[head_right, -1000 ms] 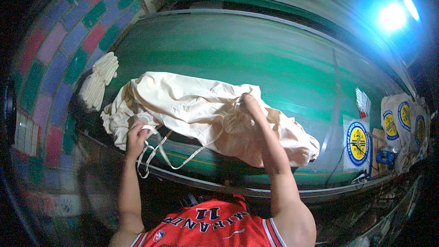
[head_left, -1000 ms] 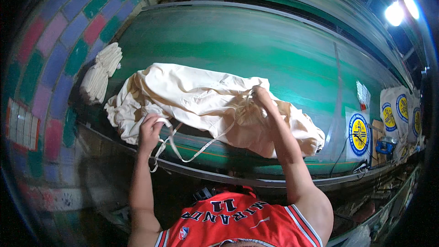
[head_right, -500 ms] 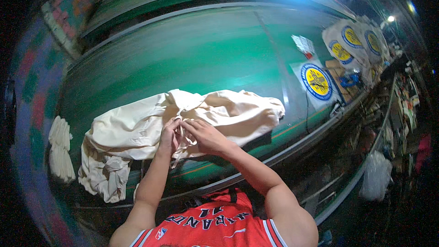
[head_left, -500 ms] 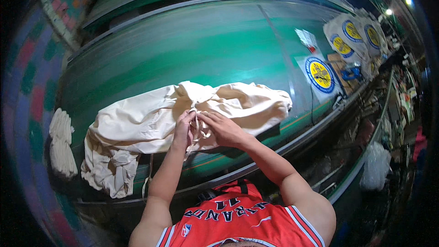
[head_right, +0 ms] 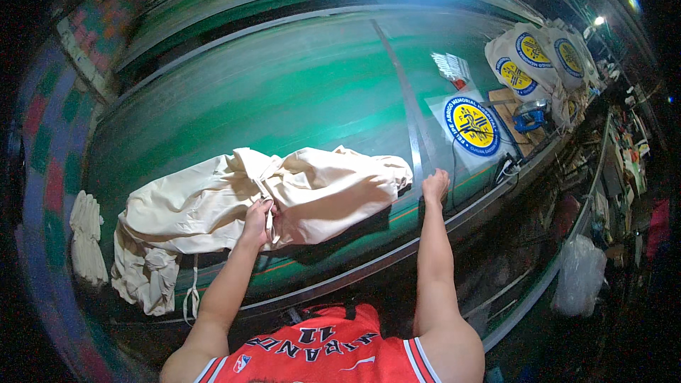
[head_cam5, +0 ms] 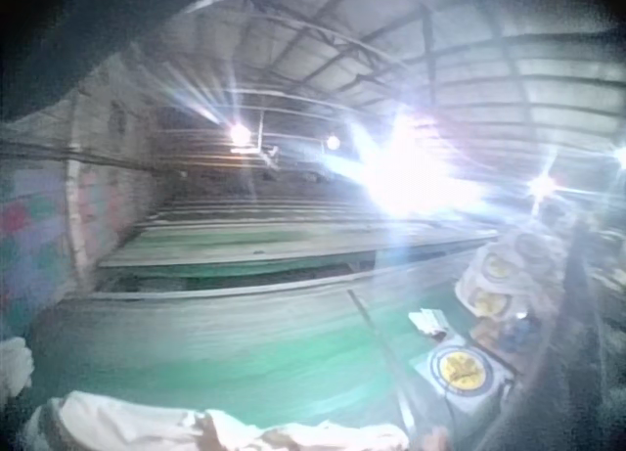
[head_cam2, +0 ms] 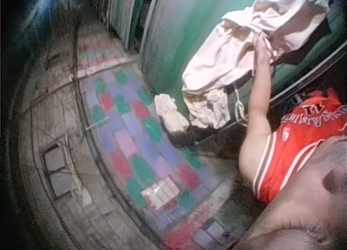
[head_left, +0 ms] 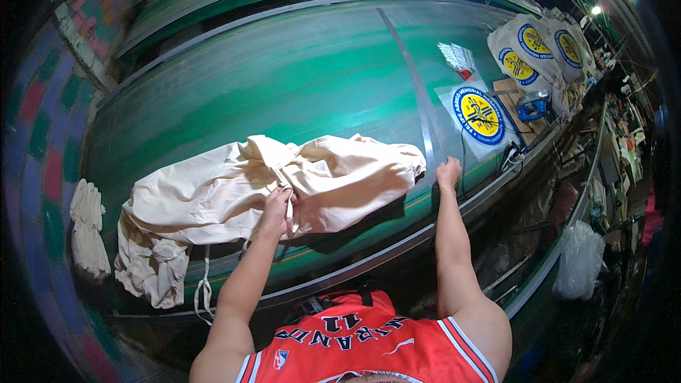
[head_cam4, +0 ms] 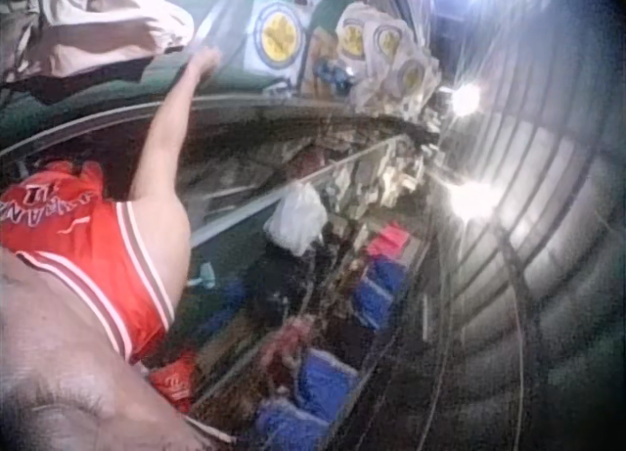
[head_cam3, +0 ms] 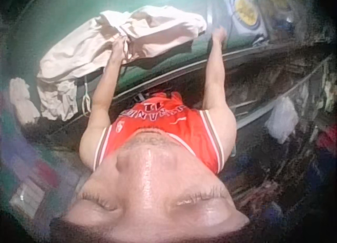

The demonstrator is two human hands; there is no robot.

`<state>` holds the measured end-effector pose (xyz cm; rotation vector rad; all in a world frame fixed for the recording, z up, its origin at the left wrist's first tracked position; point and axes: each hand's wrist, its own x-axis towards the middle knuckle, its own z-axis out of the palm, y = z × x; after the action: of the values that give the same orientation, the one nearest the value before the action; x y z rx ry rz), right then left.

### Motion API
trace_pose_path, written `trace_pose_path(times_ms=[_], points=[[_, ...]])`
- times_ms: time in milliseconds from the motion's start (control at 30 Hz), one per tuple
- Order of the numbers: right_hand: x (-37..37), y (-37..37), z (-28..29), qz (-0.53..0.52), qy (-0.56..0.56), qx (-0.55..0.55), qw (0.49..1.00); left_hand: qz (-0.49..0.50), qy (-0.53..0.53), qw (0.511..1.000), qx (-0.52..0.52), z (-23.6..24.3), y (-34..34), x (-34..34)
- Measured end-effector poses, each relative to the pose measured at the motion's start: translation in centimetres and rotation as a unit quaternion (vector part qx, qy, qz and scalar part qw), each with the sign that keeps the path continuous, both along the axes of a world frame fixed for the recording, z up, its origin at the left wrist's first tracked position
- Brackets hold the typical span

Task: The person unfolds a large beige fabric on a green worktable, then uses a long metal straightedge and a knife to cut the fabric along a straight line. The person repeatedly repositions the straightedge and cuts multiple sections of the fabric.

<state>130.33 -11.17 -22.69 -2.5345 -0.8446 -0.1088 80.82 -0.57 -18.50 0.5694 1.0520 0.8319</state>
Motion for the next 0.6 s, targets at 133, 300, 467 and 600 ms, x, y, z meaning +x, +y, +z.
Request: trace_pose_path(times_ms=[133,300,467,600], points=[[3.3,0.0,-1.0,-0.011,0.014,-0.092,0.996,0.048,0.016,0.999,0.01,-0.9,-1.0,2.4],[6.2,1.1,-0.6,0.04,0.04,-0.14,0.989,0.111,0.018,0.994,0.0,-4.0,-0.7,4.5],[7.2,2.2,0.1,0.075,0.134,-0.221,0.963,0.128,0.049,0.99,0.009,-6.8,-0.5,4.9],[5.1,0.9,1.7,0.217,0.373,-0.272,0.86,0.131,0.065,0.989,0.015,-6.9,-0.7,4.7]])
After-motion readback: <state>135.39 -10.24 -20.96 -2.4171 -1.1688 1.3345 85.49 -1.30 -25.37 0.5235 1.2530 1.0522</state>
